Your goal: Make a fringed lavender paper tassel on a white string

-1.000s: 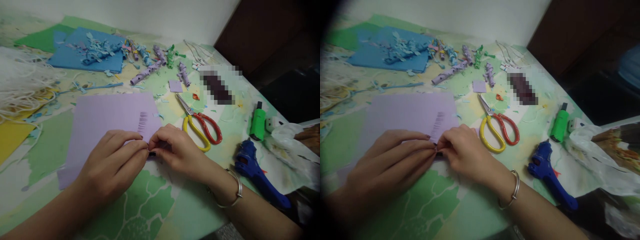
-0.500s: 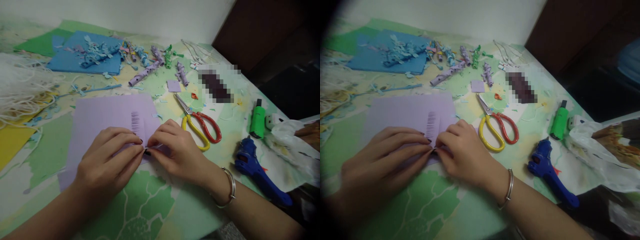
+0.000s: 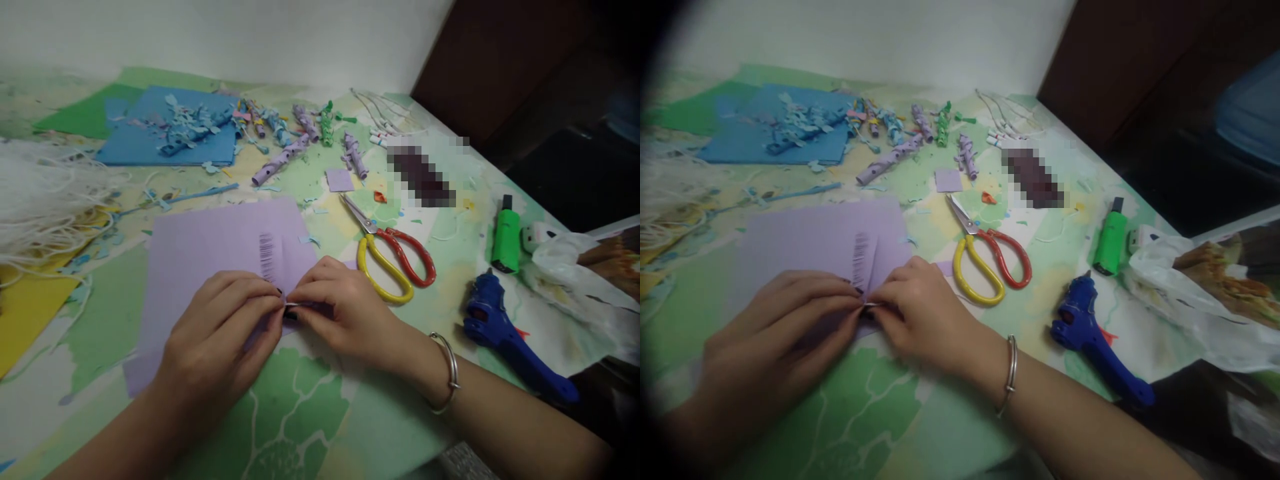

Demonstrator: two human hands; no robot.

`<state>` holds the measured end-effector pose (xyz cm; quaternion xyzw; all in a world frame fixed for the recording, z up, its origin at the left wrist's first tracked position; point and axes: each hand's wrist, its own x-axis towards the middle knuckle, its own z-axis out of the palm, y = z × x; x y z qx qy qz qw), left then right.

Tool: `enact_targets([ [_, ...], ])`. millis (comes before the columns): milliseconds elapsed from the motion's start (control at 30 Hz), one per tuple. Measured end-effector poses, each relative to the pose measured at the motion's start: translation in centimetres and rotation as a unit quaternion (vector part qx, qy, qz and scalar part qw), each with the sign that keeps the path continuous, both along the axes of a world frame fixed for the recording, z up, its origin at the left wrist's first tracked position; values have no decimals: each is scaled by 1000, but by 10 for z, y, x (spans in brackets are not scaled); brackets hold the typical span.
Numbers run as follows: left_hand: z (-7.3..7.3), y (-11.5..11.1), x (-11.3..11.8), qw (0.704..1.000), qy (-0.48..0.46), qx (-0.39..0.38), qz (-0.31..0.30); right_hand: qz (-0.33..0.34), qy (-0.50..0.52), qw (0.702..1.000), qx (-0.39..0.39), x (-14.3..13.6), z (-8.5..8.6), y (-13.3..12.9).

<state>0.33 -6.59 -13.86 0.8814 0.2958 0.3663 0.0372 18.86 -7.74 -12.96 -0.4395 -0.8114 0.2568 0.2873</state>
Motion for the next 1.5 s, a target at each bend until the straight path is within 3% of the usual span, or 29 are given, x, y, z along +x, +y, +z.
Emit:
enact_targets([
  [267,1,1,-1,1000,-15,-4,-7,-16,53,998,22,-1,-2,-1],
  [667,4,3,2,1000,-10,7,-9,-25,40,998,49,-1,-4,-2],
  [1000,4,2,0,1000,-23,-11,-3,-23,72,997,10,-1,-4,-2],
  [1500,6,2,2,998,-43,-28,-27,-18,100,994,28,-1,-4,-3],
])
